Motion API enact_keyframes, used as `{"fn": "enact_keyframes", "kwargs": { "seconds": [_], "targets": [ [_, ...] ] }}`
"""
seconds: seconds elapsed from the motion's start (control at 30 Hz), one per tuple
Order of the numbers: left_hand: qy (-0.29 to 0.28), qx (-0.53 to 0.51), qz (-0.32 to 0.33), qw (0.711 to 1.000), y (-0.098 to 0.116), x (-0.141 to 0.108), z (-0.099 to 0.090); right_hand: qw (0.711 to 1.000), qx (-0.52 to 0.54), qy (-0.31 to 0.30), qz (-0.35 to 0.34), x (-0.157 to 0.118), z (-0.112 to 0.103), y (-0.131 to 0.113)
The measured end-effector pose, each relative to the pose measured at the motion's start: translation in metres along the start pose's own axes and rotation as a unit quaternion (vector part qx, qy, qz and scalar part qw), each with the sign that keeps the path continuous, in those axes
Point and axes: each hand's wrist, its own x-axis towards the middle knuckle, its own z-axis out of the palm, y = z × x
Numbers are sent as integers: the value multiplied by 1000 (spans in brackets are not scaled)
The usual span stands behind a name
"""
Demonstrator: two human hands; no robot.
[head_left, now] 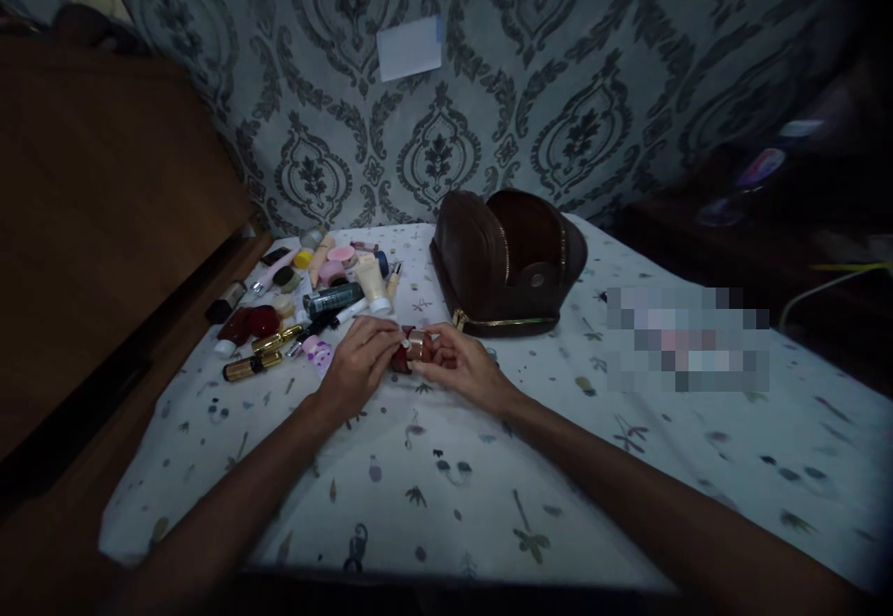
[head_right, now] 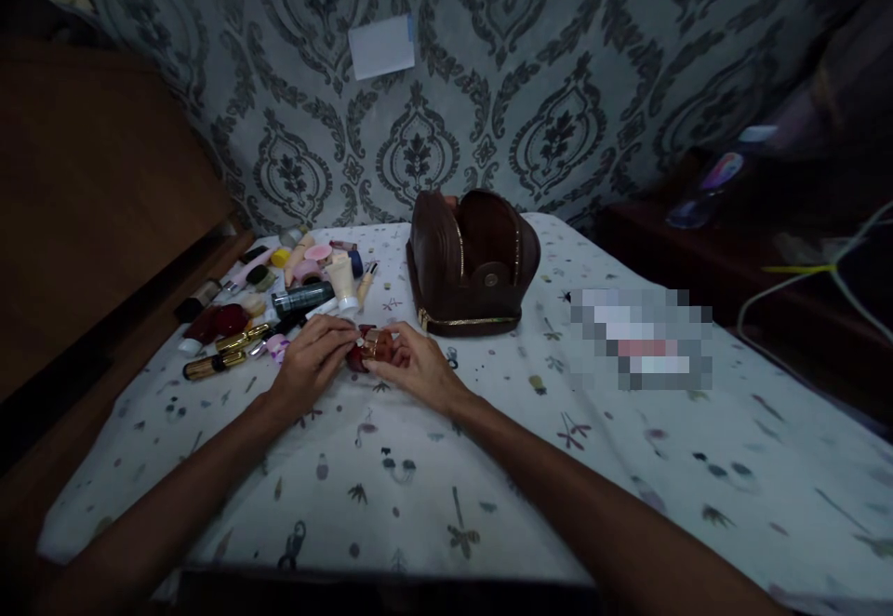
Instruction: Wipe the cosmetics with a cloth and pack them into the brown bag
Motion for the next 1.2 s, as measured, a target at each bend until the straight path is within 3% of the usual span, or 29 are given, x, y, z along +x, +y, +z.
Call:
{"fn": "enact_keyframes", "kwargs": {
  "seconds": [0.33,0.47,0.6,0.87,1.07,1.2],
  "targets": [
    [-44,-26,26,998,0,2,-5,998,35,-11,56,2,-1,-1],
    [-27,-40,2,999,-1,1,-2,998,47,14,27,2,-1,1],
    [-15,-37,-27,999,-3,-2,1,998,60,-21,-9,0,-3,-2],
    [8,-18,-23,1000,-2,-2,2,1000,-18,8,-13,0,-4,-4],
    [-9,-10,0,1000,0,-1,1,999,-10,-1,38,-2,-3,-6],
    [-7,-19,-6,1000,0,-1,1,999,-41,27,23,-1,-2,-7]
  ]
}}
